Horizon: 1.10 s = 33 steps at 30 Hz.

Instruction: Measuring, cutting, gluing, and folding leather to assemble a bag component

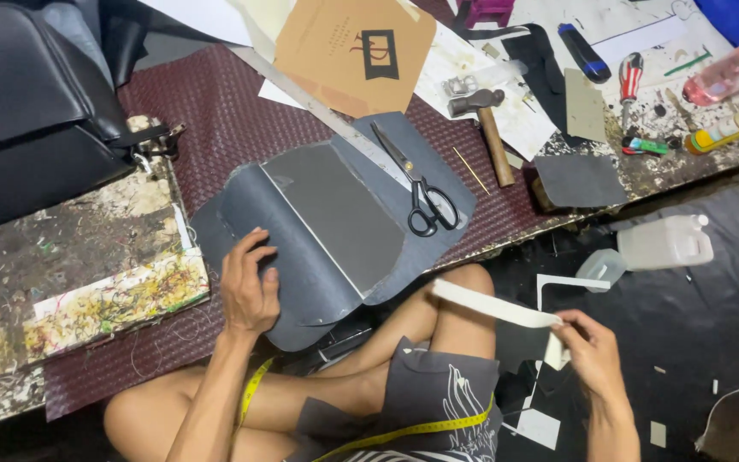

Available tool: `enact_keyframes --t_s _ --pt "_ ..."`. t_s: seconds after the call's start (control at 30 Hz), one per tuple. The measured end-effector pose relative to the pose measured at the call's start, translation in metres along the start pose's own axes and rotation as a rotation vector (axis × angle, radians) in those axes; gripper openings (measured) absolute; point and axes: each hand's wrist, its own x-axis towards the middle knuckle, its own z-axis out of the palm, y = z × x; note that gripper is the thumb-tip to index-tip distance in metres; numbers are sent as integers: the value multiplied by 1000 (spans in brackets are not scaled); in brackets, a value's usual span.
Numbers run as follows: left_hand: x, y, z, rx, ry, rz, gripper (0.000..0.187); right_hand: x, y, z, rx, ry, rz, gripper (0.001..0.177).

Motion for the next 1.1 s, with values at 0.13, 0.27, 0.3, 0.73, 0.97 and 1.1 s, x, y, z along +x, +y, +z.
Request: enact_keyframes --t_s 0.13,0.27,0.3,0.73,0.97,1.1 --pt "-4 17 -15 -106 -24 -146 29 -30 9 -22 161 193 227 22" --pt "-22 43 -43 -96 40 -372 22 -40 23 -26 -556 221 313 38" --pt "-31 47 -49 -102 21 -498 22 -41 26 -25 -914 186 342 56" --pt "-73 64 -43 -309 -194 -1377 42 -90 -92 212 -97 -861 -246 45" --pt "-111 33 -30 -701 -43 -1269 23 -104 -91 250 254 -933 -41 54" --pt "-104 43 -35 -1001 -23 -999 18 -104 -85 253 539 -1013 93 43"
